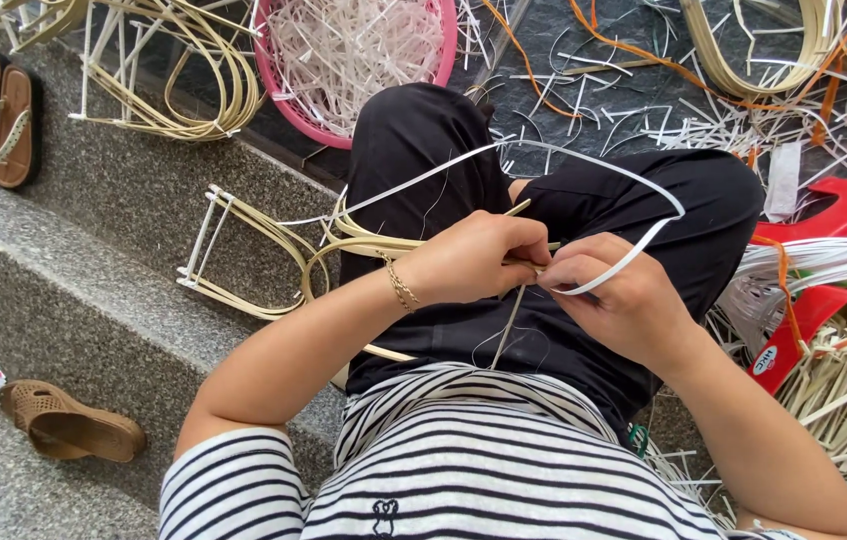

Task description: The recorder uses thin bamboo strips and white plastic ties to construct a curved bamboo frame, possibly for furniture or decor.

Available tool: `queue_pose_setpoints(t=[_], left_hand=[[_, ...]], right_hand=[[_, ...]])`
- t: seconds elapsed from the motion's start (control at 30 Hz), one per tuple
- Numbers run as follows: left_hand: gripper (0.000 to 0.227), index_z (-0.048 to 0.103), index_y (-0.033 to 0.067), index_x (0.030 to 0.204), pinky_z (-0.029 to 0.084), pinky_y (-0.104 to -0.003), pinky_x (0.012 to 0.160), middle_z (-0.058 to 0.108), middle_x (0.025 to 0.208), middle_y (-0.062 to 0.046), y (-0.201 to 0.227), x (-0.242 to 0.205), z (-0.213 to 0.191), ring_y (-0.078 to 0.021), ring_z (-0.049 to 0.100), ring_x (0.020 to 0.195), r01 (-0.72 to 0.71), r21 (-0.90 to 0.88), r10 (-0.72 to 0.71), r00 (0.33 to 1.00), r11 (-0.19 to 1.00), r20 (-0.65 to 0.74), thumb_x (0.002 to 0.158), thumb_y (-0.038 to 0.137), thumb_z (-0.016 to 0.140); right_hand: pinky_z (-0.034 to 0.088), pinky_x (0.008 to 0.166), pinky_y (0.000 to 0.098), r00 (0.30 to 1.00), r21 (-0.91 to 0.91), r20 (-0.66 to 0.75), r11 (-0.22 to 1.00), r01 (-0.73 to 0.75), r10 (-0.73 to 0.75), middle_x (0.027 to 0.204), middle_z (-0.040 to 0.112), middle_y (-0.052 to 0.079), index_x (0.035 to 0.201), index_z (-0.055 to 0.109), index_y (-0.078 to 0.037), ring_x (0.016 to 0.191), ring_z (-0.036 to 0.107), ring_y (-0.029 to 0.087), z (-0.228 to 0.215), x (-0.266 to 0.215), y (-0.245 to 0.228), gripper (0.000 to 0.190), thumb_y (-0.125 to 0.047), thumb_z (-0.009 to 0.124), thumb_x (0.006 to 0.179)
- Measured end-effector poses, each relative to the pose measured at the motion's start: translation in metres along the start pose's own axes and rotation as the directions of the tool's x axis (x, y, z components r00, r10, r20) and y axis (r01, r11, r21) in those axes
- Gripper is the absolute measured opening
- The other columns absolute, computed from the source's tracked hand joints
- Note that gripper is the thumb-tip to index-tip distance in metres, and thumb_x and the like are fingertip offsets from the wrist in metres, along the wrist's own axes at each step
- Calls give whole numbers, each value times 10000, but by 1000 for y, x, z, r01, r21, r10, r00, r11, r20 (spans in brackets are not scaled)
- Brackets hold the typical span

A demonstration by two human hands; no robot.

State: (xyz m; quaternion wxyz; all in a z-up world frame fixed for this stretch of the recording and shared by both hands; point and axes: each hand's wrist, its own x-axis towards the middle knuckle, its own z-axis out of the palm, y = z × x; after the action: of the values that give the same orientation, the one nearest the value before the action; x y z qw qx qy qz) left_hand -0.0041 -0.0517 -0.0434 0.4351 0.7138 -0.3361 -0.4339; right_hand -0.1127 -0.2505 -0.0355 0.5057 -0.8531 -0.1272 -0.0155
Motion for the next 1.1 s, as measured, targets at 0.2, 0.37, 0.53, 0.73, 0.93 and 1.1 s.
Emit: queue_pose_setpoints(t=[0.2, 0.37, 0.53, 0.73, 0.93, 1.1], left_hand=[[115, 699, 93, 965, 565, -358, 715, 674, 887, -77, 9, -18, 16, -245, 712, 793, -105, 242, 163, 958, 965, -236, 869, 107, 761], [247, 609, 81, 1111, 572, -321, 716, 671, 889, -10, 17, -25, 14, -183, 726, 795, 21, 54, -5, 961, 998, -278, 895, 147, 709], [107, 699, 84, 951, 578, -330, 711, 667, 883, -57, 8, -19, 12, -203, 722, 789, -16, 164, 59, 964, 986, -261, 859, 117, 741], [88, 718, 114, 924, 568, -358, 713, 687, 864, -54, -1, -15, 18, -241, 717, 796, -46, 209, 106, 953, 977, -285, 840, 111, 745], [54, 664, 95, 973, 542, -404, 757, 703, 869, -52, -5, -20, 28, -284, 705, 842, -150, 374, 238, 950, 915, -200, 933, 120, 690], [147, 654, 97, 919, 529, -398, 668, 701, 815, -46, 2, -19, 28, -268, 694, 770, -156, 365, 268, 922, 918, -279, 889, 216, 736]], right_hand=[[561, 783, 296, 969, 147, -17, 960, -240, 245, 987, 696, 57, 981, 716, -38, 884, 703, 167, 2, 9, 27, 93, -89, 729, 905], [480, 649, 329, 758, 198, 285, 738, -645, 587, 798, 638, 116, 901, 719, -11, 719, 548, 141, 25, 7, 61, 177, -171, 703, 975], [532, 635, 277, 888, 464, 56, 775, -428, 457, 1021, 630, -50, 1060, 650, -29, 790, 624, 73, 34, -7, 34, 177, -148, 579, 951], [495, 652, 341, 956, -75, 76, 958, -276, 282, 773, 610, 76, 860, 659, -38, 721, 611, 190, 44, -44, -2, 178, -194, 659, 944], [476, 627, 310, 811, 134, 295, 819, -558, 505, 680, 629, 46, 761, 655, -33, 631, 575, 142, -2, -1, 23, 284, -235, 584, 949], [469, 649, 291, 807, 278, 390, 779, -562, 443, 713, 627, 54, 778, 654, -37, 683, 554, 140, -5, 11, 22, 302, -250, 578, 978]])
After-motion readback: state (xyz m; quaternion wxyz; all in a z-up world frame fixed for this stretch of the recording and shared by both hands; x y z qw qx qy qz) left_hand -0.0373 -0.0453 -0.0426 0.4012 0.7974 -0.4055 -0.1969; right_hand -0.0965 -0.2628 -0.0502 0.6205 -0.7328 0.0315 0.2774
